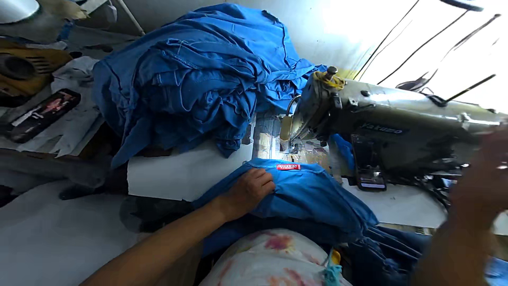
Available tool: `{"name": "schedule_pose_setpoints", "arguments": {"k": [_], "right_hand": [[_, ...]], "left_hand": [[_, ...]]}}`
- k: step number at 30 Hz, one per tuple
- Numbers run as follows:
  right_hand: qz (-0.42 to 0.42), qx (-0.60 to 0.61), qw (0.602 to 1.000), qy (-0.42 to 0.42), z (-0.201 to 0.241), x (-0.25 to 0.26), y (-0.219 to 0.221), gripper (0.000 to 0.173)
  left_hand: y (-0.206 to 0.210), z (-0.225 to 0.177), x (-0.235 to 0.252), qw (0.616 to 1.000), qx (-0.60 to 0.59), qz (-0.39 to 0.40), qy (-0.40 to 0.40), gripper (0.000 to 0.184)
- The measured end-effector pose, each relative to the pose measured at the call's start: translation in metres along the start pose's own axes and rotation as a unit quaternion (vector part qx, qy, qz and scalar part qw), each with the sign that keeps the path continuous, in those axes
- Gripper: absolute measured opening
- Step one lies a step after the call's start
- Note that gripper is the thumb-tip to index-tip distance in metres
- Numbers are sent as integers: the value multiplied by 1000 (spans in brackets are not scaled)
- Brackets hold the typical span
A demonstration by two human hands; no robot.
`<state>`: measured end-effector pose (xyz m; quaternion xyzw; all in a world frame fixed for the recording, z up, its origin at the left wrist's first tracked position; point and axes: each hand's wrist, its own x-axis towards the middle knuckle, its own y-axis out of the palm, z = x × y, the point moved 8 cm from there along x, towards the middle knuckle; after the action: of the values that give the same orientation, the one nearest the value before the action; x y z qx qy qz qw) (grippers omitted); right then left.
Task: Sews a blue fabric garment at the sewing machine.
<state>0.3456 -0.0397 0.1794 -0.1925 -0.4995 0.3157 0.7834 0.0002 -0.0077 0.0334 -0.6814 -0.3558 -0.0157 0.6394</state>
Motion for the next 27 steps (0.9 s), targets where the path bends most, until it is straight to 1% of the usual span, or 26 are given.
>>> {"name": "schedule_pose_setpoints", "arguments": {"k": [1,2,3,4,5,7,9,11,13,14,16,17,19,21,23,25,27], "right_hand": [[46,111,991,-61,37,-34,32,34],[115,209,968,-81,68,-63,70,26],[187,263,944,-72,87,-86,107,22],[229,275,932,-54,95,-103,139,22],[244,263,933,-39,94,-111,163,23],[234,214,947,-42,85,-111,194,26],[224,192,953,-71,87,-105,206,27],[235,193,947,-103,92,-99,215,25],[253,204,940,-103,91,-91,224,23],[259,208,938,-96,90,-88,228,23],[271,215,935,-77,89,-86,231,24],[272,221,934,-71,89,-87,230,25],[265,236,933,-65,90,-91,226,23],[250,235,937,-71,90,-92,223,21],[241,213,943,-80,92,-94,223,19],[234,196,949,-85,93,-96,221,17],[224,189,952,-87,90,-99,217,19]], "left_hand": [[-3,2,-1,1000,-6,2,-23,21],[-4,6,-1,998,-16,15,-56,27],[-4,11,-2,995,-25,38,-90,37],[-1,16,-5,990,-35,66,-118,47],[3,21,-9,986,-41,91,-130,53],[8,27,-17,984,-44,117,-123,58],[6,31,-20,982,-51,138,-115,61],[5,40,-20,983,-57,146,-101,64],[4,56,-15,978,-81,165,-103,66],[2,65,-11,975,-103,162,-110,63],[-6,79,3,972,-151,105,-143,44],[-11,84,13,968,-162,77,-173,35],[-13,88,34,959,-146,49,-236,26],[0,83,57,953,-134,52,-268,26],[21,78,75,947,-134,64,-284,33],[39,78,88,937,-124,103,-309,39],[50,80,95,939,-112,117,-304,33]]}}
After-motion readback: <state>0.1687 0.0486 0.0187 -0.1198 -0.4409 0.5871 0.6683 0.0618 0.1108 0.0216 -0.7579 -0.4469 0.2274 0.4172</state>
